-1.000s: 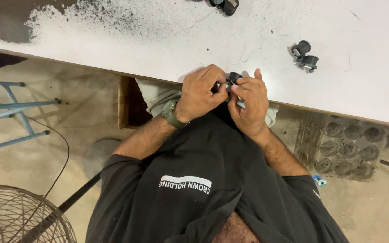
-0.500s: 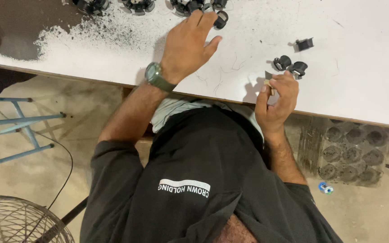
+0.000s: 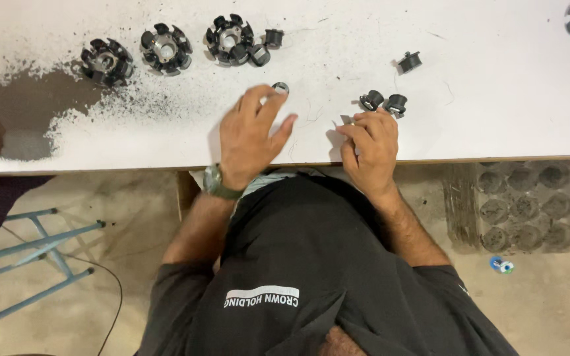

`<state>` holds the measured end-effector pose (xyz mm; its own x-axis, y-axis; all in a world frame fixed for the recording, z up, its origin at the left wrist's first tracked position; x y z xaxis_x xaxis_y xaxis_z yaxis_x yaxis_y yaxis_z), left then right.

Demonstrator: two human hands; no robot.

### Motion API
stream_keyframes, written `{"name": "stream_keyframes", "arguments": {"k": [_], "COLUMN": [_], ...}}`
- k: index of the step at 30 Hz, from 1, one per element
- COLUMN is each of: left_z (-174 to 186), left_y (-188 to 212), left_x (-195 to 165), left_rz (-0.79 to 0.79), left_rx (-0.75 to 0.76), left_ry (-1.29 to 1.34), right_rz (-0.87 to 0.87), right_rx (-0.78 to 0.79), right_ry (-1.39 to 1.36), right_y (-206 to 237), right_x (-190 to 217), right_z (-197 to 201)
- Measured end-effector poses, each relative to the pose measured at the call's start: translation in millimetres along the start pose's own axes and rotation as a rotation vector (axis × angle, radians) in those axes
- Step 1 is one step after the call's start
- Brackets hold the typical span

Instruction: The person sits at a workbench assembling small black plastic components into circular hub assemblies. They pick up parts one at a time, press and fit them into the hub by hand, and use a small hand tool to help seat the pieces, placing finished hubs aside on the table.

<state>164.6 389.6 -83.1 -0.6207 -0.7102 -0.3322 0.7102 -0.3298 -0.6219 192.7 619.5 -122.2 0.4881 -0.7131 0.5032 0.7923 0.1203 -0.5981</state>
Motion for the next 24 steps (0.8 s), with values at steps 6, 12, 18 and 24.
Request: {"name": "stream_keyframes", "arguments": {"k": [6,12,18,24], "left_z": [78.7,103.8,88.1,89.1], "left_y": [1.1,-2.9,-2.4,2.5], "left_x": [-70.6,-91.8,-105.3,-108.0], "left_rz": [-0.576,-0.665,-0.756,-0.749], "left_rx": [0.166,0.383,0.444,0.349], "left_ry": [1.156,1.696,1.87,1.815], "right_rz": [0.013,0.01,0.025,0.002], "right_rx": [0.031,0.061,0.063,0.076], "right_ry": [0.064,0.052,0.057,0.054], "right_y": [-7.6,-2.3,-4.0,-2.9], "right_x": [8.2,10.2,5.7,5.1], "right_z": [-8.8,-16.6,-20.3,-21.0]}}
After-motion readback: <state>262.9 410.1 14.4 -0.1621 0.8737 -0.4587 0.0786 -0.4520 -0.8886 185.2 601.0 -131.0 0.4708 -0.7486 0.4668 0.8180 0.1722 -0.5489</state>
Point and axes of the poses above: each hand's wrist, its own y-axis away from the middle knuckle, its own z-axis out of the back of the hand, x = y × z, the point moved 2 cm from there along -y, towards the middle knuckle, and after that the axes turned 5 degrees about -z, right-handed, at the moved point
